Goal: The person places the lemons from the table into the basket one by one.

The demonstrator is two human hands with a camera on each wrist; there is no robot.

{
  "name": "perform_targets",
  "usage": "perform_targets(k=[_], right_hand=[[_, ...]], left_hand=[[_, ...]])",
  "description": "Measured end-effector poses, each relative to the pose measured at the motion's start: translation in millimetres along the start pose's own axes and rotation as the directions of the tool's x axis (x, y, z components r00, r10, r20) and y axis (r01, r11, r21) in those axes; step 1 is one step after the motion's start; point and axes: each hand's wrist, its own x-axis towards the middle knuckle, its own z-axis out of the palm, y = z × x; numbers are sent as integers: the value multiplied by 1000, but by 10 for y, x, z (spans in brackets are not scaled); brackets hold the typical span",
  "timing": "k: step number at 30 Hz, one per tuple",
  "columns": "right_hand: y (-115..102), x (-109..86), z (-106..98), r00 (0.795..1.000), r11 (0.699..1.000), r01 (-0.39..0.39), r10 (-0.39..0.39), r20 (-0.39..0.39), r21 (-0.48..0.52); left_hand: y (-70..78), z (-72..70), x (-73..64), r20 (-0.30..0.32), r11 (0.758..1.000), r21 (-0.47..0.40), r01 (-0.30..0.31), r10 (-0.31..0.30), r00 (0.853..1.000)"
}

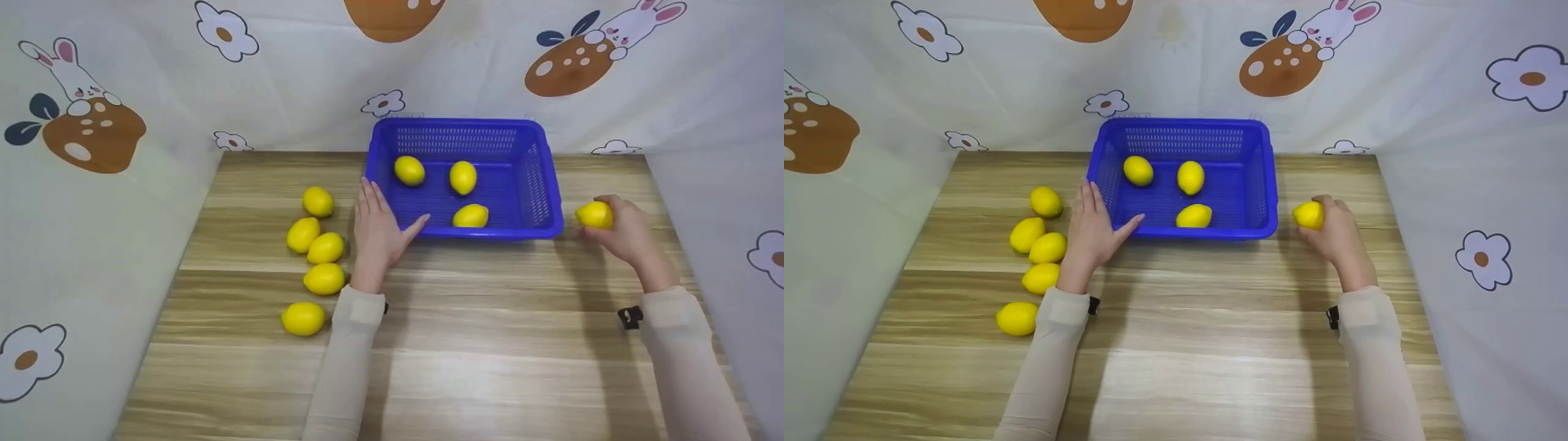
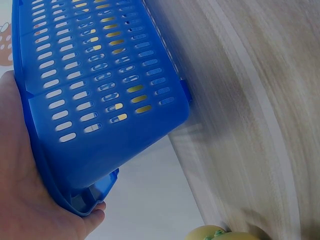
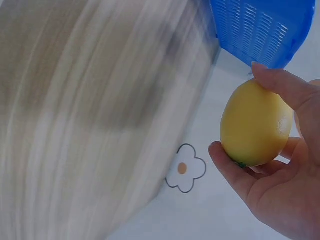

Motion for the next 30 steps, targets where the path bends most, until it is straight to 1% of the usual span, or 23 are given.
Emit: perform_targets(k=[5, 11, 20, 26, 30], right_hand=[[-75, 7, -54, 1000, 1000, 7, -7, -6, -21], [-168, 11, -115, 1000, 999, 25, -25, -6, -26], [-269, 29, -222, 999, 999, 19, -18, 38, -39], [-358, 49, -273, 999, 998, 17, -15, 49, -59], [-410, 66, -308, 998, 997, 15, -11, 58, -70]], left_hand=[[-2, 0, 2, 4, 1000, -10, 2, -2, 1000], [0, -4, -1, -2, 1000, -1, -5, 5, 1000], [-5, 3, -8, -5, 1000, 5, -6, 6, 1000], [0, 0, -9, -17, 1000, 1, -10, 10, 1000], [-4, 1, -4, -9, 1000, -10, -9, 9, 1000]])
